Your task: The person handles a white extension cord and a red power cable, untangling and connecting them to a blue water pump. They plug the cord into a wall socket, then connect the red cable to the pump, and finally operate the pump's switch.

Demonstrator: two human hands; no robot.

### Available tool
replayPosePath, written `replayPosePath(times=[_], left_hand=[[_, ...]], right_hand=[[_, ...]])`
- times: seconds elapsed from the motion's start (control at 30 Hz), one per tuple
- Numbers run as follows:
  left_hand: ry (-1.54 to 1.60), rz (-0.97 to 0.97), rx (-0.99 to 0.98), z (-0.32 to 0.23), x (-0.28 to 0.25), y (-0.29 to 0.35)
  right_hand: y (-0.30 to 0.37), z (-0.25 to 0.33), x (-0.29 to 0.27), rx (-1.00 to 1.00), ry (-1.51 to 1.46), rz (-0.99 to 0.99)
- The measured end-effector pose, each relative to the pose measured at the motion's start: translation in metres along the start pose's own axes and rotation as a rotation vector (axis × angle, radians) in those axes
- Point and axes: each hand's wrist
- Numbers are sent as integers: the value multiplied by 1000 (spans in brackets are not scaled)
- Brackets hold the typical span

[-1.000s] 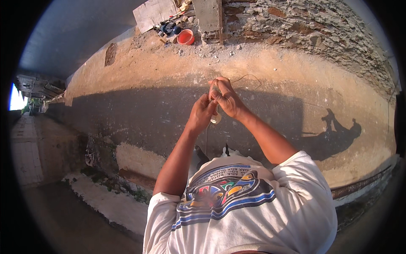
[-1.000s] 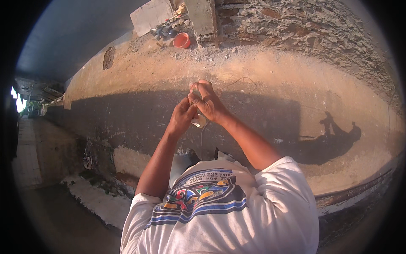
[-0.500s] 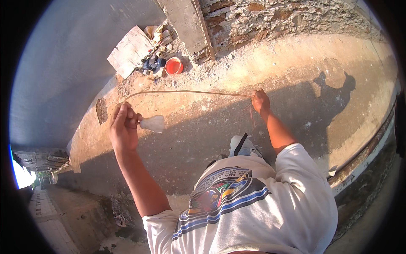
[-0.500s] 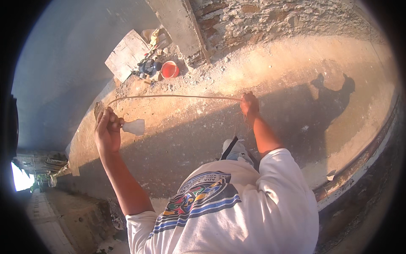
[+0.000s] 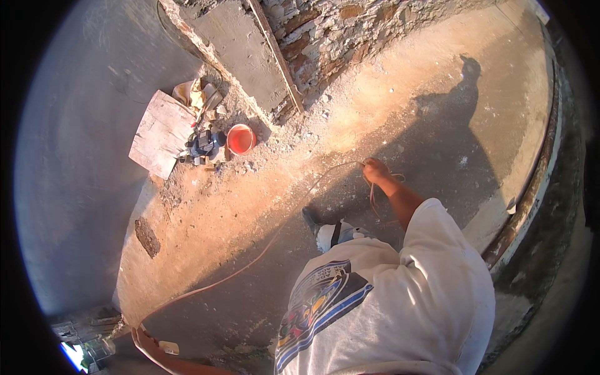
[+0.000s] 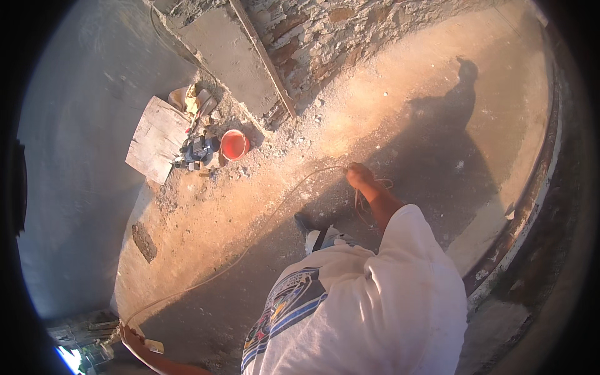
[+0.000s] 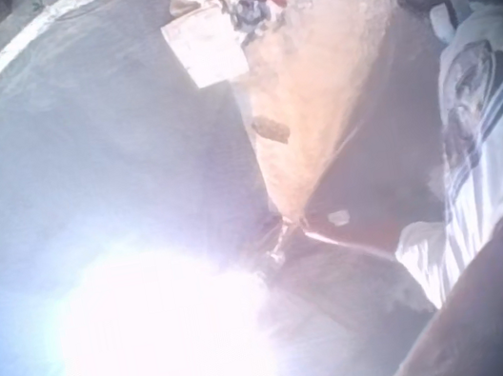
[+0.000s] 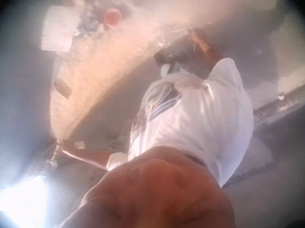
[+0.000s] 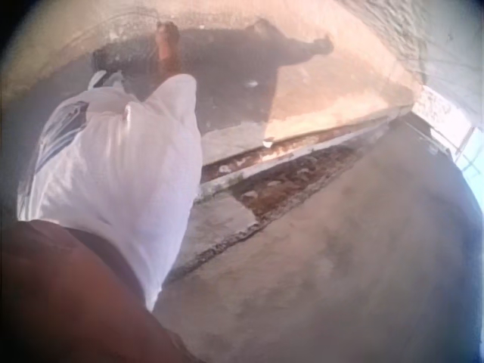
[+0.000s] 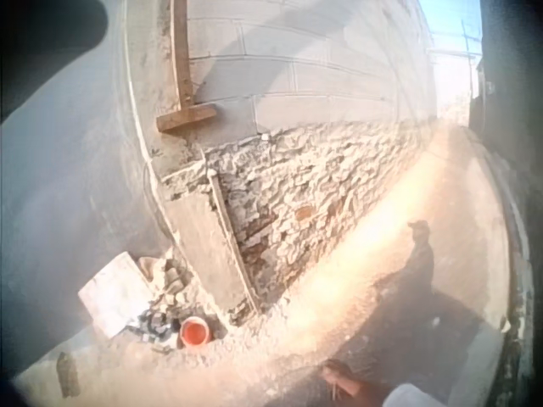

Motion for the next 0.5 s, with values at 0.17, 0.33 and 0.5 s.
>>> replayPosePath(times=[0.17,0.33,0.5], left_hand=[[-55,381,-27,47,141,-50],[-240,858,191,-33,320,-53],[2,1164,976,-129,447,-17]], right_hand=[[-5,189,-18,77,-706,587],[2,343,-66,-343,-275,569],[29,484,-65,-688,-120,634]])
Point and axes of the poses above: each hand's wrist, its own y-axis away from the middle knuckle, its own x-axis out of the palm, z = x × y, and after that the axes turned 5 degrees about x, right-handed
